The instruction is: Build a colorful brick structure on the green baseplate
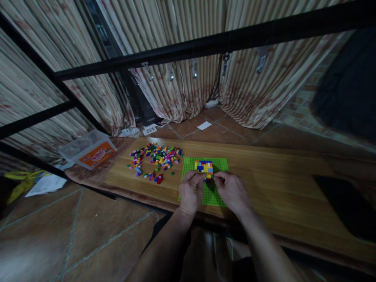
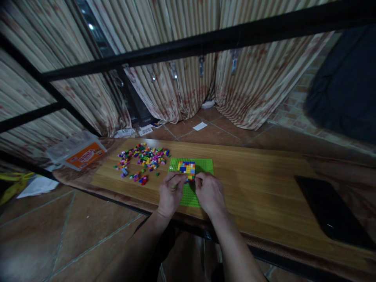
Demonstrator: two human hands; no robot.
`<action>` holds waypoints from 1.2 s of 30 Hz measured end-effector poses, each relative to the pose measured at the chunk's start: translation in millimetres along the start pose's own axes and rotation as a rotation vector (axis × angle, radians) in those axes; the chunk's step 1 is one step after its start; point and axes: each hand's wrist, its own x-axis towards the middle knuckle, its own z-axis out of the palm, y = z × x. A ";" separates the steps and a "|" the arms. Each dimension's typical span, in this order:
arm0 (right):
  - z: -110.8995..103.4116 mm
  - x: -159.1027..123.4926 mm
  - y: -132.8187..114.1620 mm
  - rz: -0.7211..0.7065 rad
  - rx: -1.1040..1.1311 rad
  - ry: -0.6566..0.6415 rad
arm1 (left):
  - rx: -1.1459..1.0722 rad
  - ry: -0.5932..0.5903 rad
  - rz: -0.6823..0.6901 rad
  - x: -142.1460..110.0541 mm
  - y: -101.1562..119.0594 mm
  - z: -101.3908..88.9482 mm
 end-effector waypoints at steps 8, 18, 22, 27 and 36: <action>3.6 1.0 0.3 -0.043 -0.006 0.026 | 0.081 -0.027 0.011 -1.6 1.0 0.5; 0.7 -2.5 5.4 -0.025 0.004 0.027 | -0.189 0.118 -0.174 -6.6 -3.0 -16.9; 1.5 -2.4 6.2 -0.020 -0.010 0.015 | -0.217 0.259 -0.429 -3.1 -25.0 -36.3; 3.5 -1.2 7.4 -0.026 -0.027 -0.001 | -0.027 0.230 -0.534 -8.9 -55.7 -74.7; 5.4 0.1 9.2 -0.017 -0.027 0.008 | 0.273 0.017 -0.359 0.0 -69.0 -84.0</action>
